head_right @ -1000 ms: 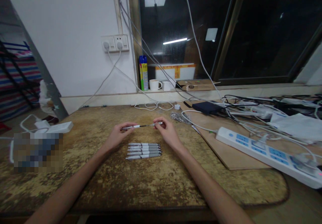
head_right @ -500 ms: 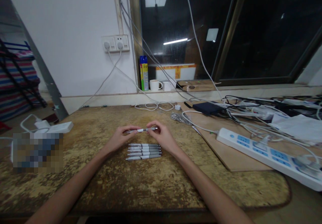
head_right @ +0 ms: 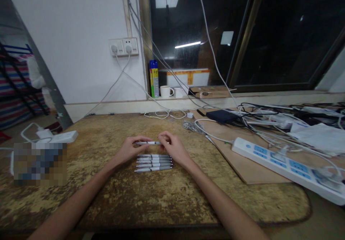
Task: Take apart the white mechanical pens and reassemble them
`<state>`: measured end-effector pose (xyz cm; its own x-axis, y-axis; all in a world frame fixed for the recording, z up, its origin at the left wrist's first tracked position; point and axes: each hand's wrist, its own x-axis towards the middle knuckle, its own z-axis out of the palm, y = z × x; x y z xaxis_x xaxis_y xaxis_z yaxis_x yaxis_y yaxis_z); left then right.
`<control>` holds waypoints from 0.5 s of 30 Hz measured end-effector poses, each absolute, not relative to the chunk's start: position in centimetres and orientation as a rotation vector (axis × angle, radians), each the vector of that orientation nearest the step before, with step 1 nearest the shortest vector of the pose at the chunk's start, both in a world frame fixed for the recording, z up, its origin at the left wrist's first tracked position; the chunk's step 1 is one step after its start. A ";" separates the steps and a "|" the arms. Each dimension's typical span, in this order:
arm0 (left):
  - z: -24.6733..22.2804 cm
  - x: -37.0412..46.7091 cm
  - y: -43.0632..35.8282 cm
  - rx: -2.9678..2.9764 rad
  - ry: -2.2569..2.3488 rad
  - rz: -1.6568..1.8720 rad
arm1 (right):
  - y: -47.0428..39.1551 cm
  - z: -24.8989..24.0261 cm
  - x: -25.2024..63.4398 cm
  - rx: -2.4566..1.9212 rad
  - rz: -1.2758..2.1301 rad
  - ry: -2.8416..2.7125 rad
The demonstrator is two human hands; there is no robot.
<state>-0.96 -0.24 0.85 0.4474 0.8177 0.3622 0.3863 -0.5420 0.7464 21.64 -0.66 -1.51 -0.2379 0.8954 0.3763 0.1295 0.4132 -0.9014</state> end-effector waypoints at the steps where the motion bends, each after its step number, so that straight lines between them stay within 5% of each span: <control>1: 0.8 -1.0 -0.2 2.122 1.000 0.997 | -0.7 -1.4 21.7 -0.906 0.914 -1.680; 15: 1.0 -1.0 -0.2 2.124 1.003 1.052 | -1.0 -1.1 21.6 -0.873 0.897 -1.741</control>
